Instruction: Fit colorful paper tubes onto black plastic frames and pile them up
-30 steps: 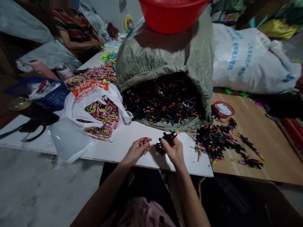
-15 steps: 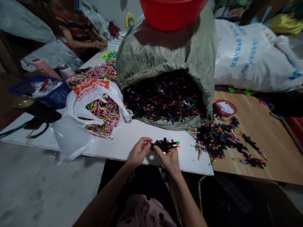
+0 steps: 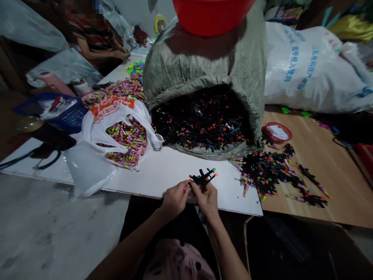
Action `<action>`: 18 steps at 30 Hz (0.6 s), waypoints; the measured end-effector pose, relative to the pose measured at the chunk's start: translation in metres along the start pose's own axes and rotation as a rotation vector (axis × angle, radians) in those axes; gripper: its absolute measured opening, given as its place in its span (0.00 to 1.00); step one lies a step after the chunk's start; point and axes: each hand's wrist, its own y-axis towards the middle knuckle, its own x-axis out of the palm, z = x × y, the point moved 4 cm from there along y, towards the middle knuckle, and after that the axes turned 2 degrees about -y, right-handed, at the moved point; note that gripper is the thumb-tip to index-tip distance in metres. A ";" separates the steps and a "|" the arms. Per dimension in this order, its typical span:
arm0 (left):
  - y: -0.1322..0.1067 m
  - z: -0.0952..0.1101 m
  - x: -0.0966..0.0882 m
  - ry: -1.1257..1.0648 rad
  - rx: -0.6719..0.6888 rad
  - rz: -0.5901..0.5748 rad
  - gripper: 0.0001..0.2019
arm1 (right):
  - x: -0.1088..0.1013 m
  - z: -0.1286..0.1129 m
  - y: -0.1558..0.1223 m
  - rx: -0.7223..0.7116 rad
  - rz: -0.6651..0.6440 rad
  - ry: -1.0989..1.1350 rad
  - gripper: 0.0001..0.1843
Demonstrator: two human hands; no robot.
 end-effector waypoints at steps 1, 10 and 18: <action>0.000 -0.002 0.003 0.022 -0.032 -0.028 0.16 | -0.008 0.005 0.007 0.018 -0.033 -0.015 0.17; 0.038 -0.056 -0.042 -0.280 -0.498 0.134 0.21 | -0.119 -0.027 0.092 0.013 0.351 -1.016 0.21; 0.093 -0.046 -0.043 -0.414 -0.482 0.238 0.12 | 0.094 -0.037 0.140 -0.276 -0.102 -1.143 0.27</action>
